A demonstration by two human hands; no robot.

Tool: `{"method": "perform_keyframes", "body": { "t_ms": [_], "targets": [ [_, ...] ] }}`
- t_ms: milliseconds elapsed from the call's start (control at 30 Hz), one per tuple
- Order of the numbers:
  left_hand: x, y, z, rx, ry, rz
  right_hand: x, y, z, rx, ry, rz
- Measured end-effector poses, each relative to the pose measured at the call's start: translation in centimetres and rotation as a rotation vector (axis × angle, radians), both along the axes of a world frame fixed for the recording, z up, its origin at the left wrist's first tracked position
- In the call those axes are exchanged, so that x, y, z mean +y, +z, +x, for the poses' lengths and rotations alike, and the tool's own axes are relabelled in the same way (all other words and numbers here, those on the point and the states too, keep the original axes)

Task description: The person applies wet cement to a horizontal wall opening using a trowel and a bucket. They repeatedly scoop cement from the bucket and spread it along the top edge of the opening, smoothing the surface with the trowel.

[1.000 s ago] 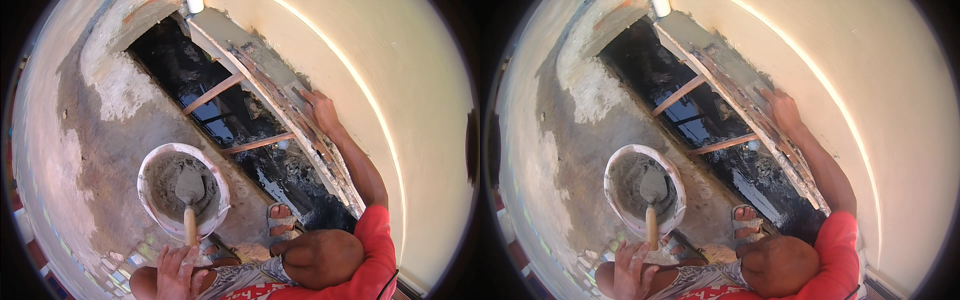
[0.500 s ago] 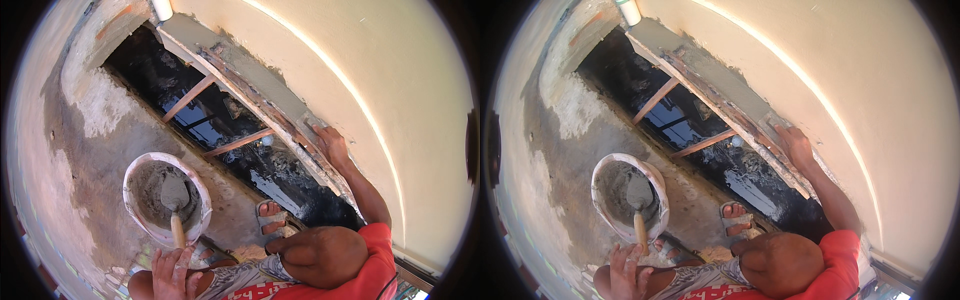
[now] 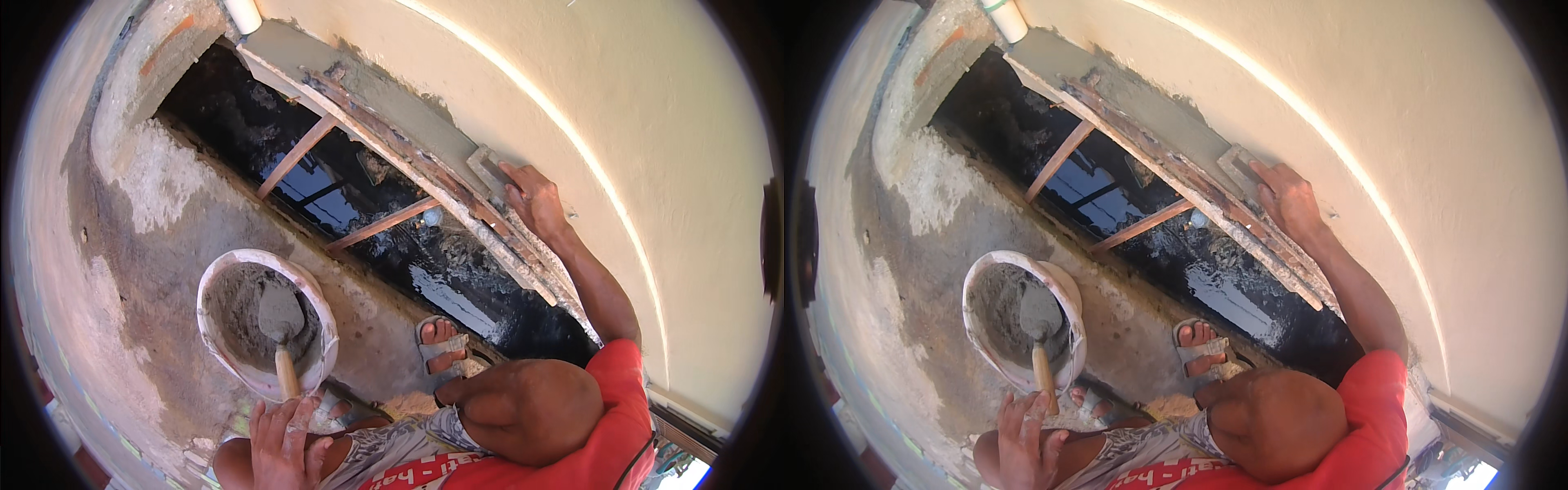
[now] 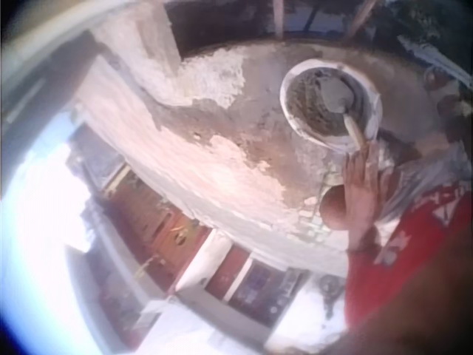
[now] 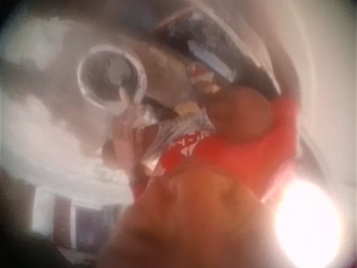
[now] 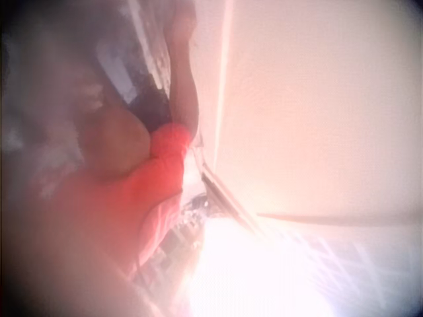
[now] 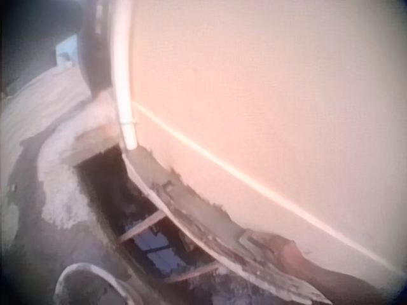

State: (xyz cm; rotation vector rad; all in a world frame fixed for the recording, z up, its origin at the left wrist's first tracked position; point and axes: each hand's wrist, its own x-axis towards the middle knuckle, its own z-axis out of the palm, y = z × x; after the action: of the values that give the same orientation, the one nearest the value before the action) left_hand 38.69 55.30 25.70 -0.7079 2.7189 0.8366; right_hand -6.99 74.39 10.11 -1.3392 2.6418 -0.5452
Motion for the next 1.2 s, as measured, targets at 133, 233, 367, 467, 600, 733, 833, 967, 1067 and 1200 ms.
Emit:
{"method": "perform_keyframes", "body": {
  "t_ms": [133, 233, 367, 467, 600, 733, 833, 967, 1067, 1200],
  "targets": [
    [-0.3, -0.3, 0.9, 0.008, -0.007, 0.055, 2.4, -1.1, 0.8, 0.006, -0.026, 0.046],
    [-0.5, -0.6, 1.6, -0.011, -0.024, 0.039, 5.4, -1.0, 1.7, 0.15, -0.011, -0.022],
    [0.6, -0.7, 2.0, -0.023, 0.228, 0.209, 8.3, -1.9, 2.3, 0.196, 0.013, 0.023],
    [1.1, -1.2, 2.8, 0.043, 0.671, 0.789, 7.7, -2.9, 2.3, 0.226, 0.066, 0.042],
    [0.6, -0.9, 2.0, -0.023, 0.224, 0.288, 4.8, -2.6, 1.5, 0.284, 0.081, 0.057],
    [-0.5, -1.2, 2.9, 0.243, -0.022, 0.21, 1.0, -0.5, 1.4, 0.14, 0.026, -0.087],
    [-0.2, -0.4, 2.6, 0.153, 0.015, 0.094, -4.5, 0.5, 1.1, 0.028, 0.044, -0.211],
    [0.5, 0.6, 1.8, 0.055, 0.055, -0.018, -13.4, -0.3, -0.4, 0.015, 0.134, -0.253],
    [1.3, 1.1, 2.8, 0.025, 0.098, -0.059, -18.0, -1.1, -1.8, 0.046, 0.162, -0.178],
    [2.3, 2.2, 3.6, -0.039, 0.175, -0.001, -20.8, -2.9, -2.0, 0.121, 0.201, -0.152]
  ]
}}
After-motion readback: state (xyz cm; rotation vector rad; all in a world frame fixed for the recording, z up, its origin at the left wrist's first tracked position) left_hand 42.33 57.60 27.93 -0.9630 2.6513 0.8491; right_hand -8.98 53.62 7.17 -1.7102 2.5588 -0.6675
